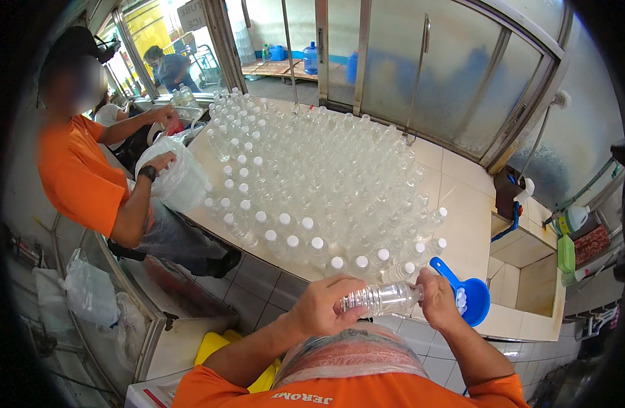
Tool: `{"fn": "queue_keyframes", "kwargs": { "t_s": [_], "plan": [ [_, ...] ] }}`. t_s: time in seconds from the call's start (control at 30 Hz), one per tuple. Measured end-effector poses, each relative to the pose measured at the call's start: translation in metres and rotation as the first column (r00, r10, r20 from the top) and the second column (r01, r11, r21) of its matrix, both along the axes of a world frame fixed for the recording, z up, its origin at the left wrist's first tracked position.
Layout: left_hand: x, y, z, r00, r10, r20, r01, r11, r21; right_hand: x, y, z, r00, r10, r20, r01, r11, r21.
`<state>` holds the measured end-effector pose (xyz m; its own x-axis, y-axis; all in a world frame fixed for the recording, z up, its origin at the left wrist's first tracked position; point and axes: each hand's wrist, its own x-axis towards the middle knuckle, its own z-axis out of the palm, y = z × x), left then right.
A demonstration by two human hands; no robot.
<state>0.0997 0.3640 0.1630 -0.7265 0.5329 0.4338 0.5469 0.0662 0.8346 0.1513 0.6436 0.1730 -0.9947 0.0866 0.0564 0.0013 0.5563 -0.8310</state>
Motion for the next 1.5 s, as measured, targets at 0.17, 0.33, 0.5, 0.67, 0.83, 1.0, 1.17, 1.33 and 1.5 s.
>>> {"fn": "queue_keyframes", "kwargs": {
  "t_s": [0.17, 0.33, 0.5, 0.67, 0.83, 1.0, 1.17, 1.33, 1.5],
  "plan": [
    [-0.009, 0.003, 0.024, 0.978, -0.044, -0.205, 0.025, 0.995, -0.098, -0.009, 0.003, 0.024, 0.987, -0.076, 0.143, 0.091, 0.99, -0.106],
    [-0.029, 0.025, 0.048, 0.96, -0.082, -0.269, 0.014, 0.969, -0.247, -0.026, -0.009, 0.079, 0.94, 0.047, -0.339, 0.052, 0.959, 0.278],
    [-0.047, 0.054, 0.038, 0.964, 0.003, -0.265, -0.062, 0.975, -0.214, -0.029, -0.03, 0.092, 0.933, 0.13, -0.334, 0.028, 0.903, 0.429],
    [-0.062, 0.013, 0.022, 0.954, 0.265, 0.141, -0.267, 0.964, -0.008, -0.001, 0.045, 0.062, 0.944, -0.165, -0.285, 0.249, 0.923, 0.293],
    [-0.083, -0.001, 0.01, 0.926, 0.367, -0.086, -0.377, 0.898, -0.229, 0.041, 0.124, -0.03, 0.917, -0.385, 0.103, 0.268, 0.787, 0.556],
    [-0.099, 0.009, -0.009, 0.947, 0.318, 0.048, -0.298, 0.924, -0.241, 0.045, 0.149, -0.088, 0.909, -0.369, 0.194, 0.229, 0.832, 0.506],
    [-0.104, 0.013, -0.03, 0.959, 0.236, -0.155, -0.282, 0.768, -0.576, 0.047, 0.165, -0.098, 0.883, -0.419, 0.211, 0.285, 0.837, 0.468],
    [-0.105, 0.015, -0.046, 0.926, 0.183, -0.331, -0.378, 0.473, -0.796, 0.062, 0.192, -0.134, 0.899, -0.377, 0.224, 0.2, 0.808, 0.554],
    [-0.114, 0.022, -0.053, 0.956, 0.195, -0.218, -0.29, 0.549, -0.783, 0.057, 0.208, -0.186, 0.896, -0.361, 0.261, 0.146, 0.792, 0.593]
  ]
}}
